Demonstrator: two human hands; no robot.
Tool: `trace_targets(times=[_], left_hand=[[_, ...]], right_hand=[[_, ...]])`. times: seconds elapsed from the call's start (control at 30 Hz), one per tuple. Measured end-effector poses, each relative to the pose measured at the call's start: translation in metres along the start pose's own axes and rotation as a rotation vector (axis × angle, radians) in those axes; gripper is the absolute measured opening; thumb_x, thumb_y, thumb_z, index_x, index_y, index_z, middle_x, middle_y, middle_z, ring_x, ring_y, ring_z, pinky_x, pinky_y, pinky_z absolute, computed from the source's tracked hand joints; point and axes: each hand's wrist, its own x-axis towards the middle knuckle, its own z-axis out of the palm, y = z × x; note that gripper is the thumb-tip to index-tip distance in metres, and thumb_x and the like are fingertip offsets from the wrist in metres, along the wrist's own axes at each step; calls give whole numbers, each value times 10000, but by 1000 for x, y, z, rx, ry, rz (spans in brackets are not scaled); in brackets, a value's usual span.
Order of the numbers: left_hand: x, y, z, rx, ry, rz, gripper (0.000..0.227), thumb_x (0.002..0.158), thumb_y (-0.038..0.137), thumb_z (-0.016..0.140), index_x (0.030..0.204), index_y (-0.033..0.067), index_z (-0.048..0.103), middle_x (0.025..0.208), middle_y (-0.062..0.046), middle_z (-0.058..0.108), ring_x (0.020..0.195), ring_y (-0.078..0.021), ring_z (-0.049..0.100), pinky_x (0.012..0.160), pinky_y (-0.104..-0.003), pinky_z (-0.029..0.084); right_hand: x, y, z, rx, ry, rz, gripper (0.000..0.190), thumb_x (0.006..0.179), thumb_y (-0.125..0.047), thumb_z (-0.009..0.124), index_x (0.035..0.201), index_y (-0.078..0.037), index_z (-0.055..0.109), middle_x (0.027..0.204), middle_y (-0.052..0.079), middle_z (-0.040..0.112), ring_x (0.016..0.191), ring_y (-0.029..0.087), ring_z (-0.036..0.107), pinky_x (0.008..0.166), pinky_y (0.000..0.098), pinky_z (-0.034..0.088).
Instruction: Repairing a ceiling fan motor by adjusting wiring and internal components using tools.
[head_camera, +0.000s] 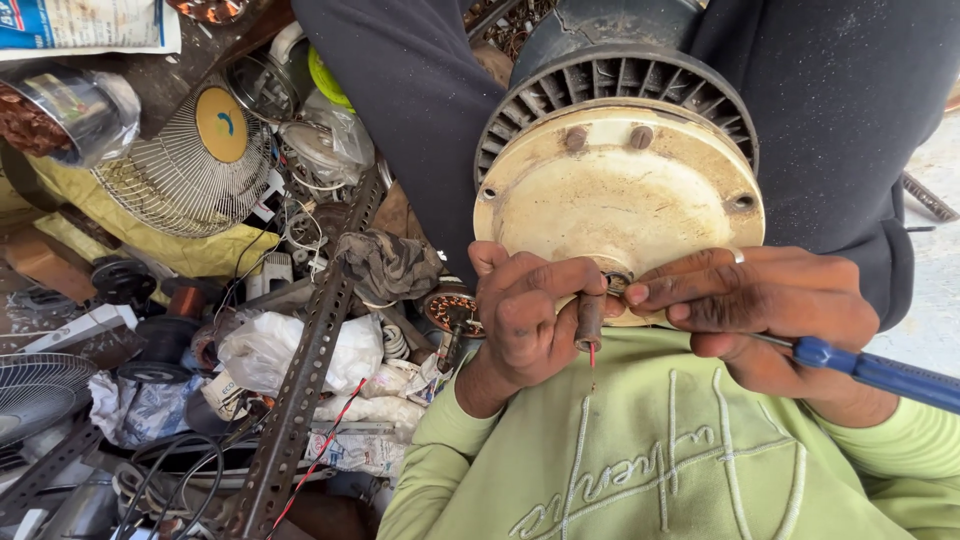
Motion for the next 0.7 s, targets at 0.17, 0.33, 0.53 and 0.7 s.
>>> trace_targets(times=[0.17, 0.33, 0.53, 0.7], left_hand=[[-6, -3, -6, -106, -40, -100, 704, 735, 32, 940, 1016, 181, 312, 986, 6, 780, 646, -125, 615, 806, -364, 325], [-12, 2, 7, -132, 94, -88, 682, 768, -68, 878, 1092, 193, 337, 1007, 12, 761, 764, -146, 713, 846, -360, 346], [-13, 0, 17, -190, 217, -67, 750, 734, -11, 917, 1171, 181, 338, 994, 11, 735, 742, -129, 698, 865, -394, 350], [-10, 2, 11, -173, 131, -92, 754, 744, 29, 949, 1152, 195, 337, 979, 20, 725, 722, -127, 689, 864, -393, 334]], right_hand=[[3, 21, -1, 15, 29, -139, 237, 978, -206, 667, 913, 21, 674, 966, 216, 748, 940, 292, 802, 784, 365, 649], [5, 13, -5, -44, -32, -187, 232, 976, -177, 703, 862, 23, 669, 914, 211, 752, 911, 280, 813, 777, 365, 658], [8, -3, 2, -88, 32, -90, 224, 987, -160, 680, 850, 14, 648, 902, 187, 749, 894, 259, 804, 781, 364, 654], [-6, 3, 6, -90, 148, 45, 211, 1018, -164, 637, 909, 16, 640, 964, 207, 752, 905, 262, 804, 771, 352, 670]])
